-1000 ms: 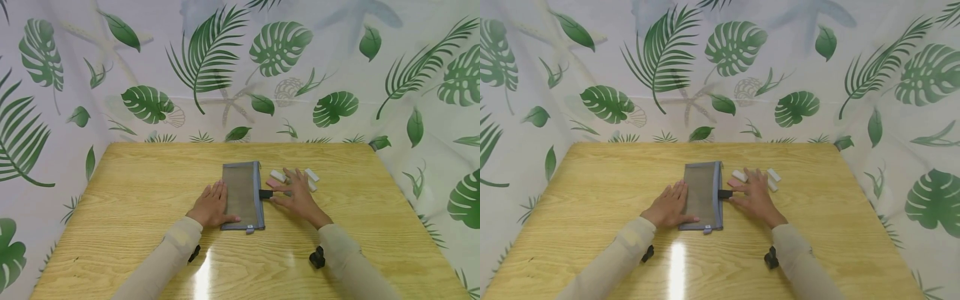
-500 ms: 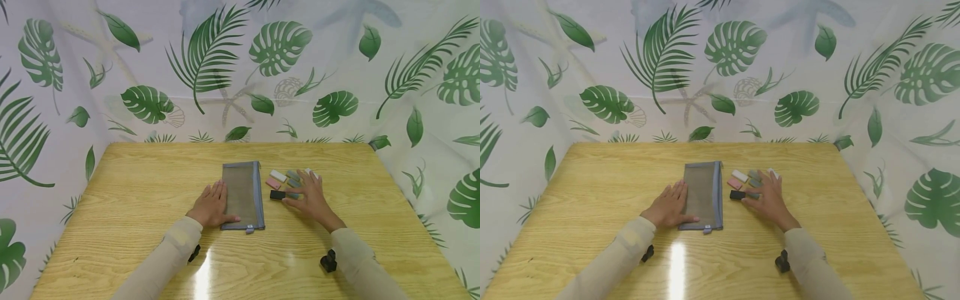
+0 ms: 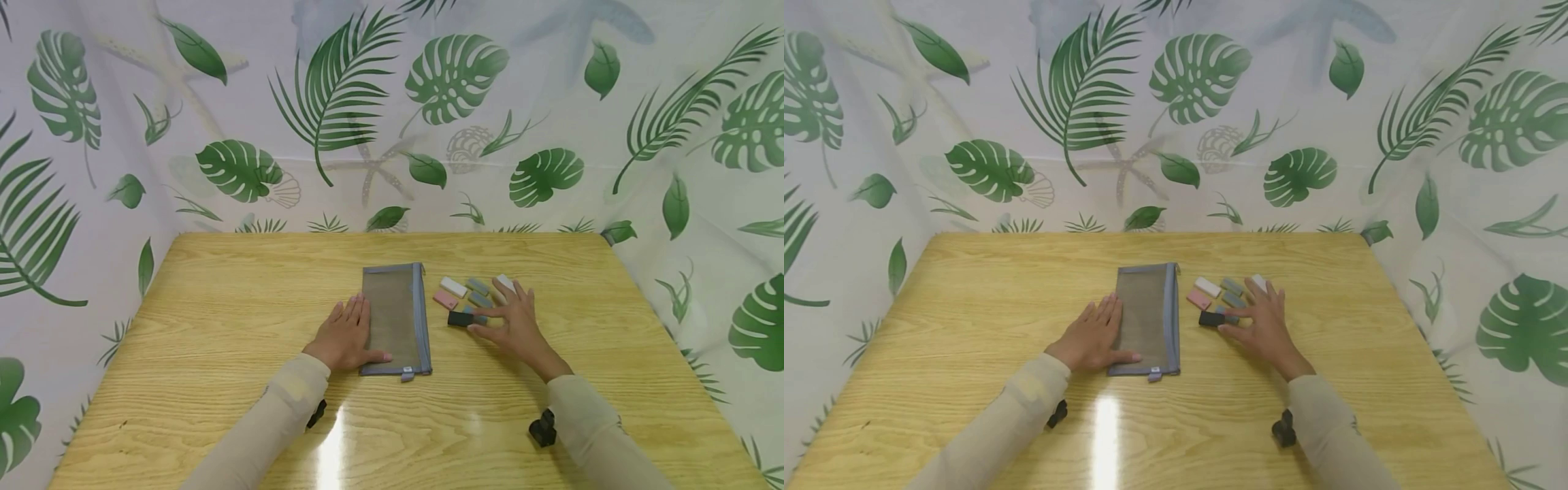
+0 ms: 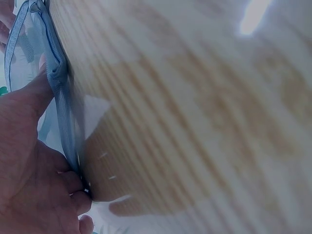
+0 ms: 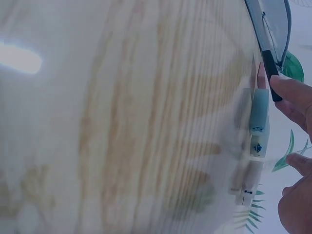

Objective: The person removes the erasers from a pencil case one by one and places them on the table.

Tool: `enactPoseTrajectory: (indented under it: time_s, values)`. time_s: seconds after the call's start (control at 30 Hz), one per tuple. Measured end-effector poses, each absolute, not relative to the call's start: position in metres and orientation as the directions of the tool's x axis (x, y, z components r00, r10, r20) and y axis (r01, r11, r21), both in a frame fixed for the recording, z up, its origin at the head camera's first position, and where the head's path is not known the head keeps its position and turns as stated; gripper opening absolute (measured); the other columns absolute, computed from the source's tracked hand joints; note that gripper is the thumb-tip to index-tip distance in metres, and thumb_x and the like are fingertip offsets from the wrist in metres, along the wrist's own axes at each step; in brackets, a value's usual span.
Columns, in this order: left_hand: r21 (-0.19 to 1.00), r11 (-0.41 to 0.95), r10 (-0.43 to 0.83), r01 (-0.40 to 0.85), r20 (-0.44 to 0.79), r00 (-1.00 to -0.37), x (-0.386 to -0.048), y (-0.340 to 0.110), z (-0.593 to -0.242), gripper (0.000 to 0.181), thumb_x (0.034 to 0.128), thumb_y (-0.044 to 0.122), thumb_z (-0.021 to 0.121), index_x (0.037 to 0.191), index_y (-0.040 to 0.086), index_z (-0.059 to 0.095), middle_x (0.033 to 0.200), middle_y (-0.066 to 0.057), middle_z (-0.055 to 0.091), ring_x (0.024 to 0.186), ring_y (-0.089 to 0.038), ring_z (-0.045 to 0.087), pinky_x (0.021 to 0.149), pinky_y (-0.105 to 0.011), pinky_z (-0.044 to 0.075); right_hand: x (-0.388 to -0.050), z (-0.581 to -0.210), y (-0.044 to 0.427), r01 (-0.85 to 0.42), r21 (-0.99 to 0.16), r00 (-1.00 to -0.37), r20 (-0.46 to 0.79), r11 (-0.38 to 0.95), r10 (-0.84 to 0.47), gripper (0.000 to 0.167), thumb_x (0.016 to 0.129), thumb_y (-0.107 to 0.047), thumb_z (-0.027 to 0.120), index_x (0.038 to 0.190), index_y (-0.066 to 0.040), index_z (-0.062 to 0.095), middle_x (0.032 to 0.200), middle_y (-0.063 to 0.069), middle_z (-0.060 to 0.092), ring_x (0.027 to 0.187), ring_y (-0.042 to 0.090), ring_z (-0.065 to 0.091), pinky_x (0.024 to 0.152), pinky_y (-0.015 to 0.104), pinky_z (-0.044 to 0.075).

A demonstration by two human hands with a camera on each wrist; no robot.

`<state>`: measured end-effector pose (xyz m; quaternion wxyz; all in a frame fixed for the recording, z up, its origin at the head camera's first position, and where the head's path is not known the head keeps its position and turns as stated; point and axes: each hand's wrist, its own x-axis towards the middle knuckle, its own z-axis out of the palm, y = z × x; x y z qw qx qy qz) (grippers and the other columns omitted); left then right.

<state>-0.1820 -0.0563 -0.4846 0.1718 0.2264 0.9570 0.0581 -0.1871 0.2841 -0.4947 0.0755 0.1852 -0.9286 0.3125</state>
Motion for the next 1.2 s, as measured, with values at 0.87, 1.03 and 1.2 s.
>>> enactPoseTrajectory:
  time_s: [0.87,1.03,1.2]
  values:
    - [0.203,0.89,0.454,0.409,-0.298,-0.84,-0.184,-0.056,-0.487,0.111,0.0931,0.073,0.051,0.16,-0.004,0.009,0.167,-0.021,0.004,0.155,-0.032,0.005,0.125,-0.046,0.005,-0.177,-0.507,0.293,-0.35,-0.563,-0.936,0.234,0.749,-0.262,0.024,0.081,-0.018,0.087,0.099,-0.003,0.082,0.152,0.036,0.034,0.141,0.067,0.009,0.11,0.076,-0.01]
    - [0.209,0.89,0.454,0.406,-0.298,-0.84,-0.184,-0.056,-0.487,0.11,0.0931,0.072,0.052,0.16,-0.004,0.009,0.167,-0.02,0.004,0.155,-0.032,0.005,0.125,-0.046,0.005,-0.176,-0.508,0.292,-0.354,-0.561,-0.935,0.243,0.748,-0.26,0.024,0.081,-0.018,0.086,0.099,-0.003,0.082,0.153,0.036,0.034,0.141,0.068,0.01,0.11,0.077,-0.01]
    - [0.214,0.889,0.454,0.404,-0.301,-0.839,-0.183,-0.056,-0.488,0.11,0.0933,0.072,0.052,0.16,-0.004,0.009,0.167,-0.021,0.004,0.155,-0.032,0.004,0.125,-0.047,0.005,-0.174,-0.506,0.291,-0.344,-0.555,-0.939,0.225,0.757,-0.262,0.025,0.083,-0.02,0.086,0.1,-0.003,0.082,0.154,0.035,0.033,0.142,0.066,0.009,0.111,0.075,-0.009]
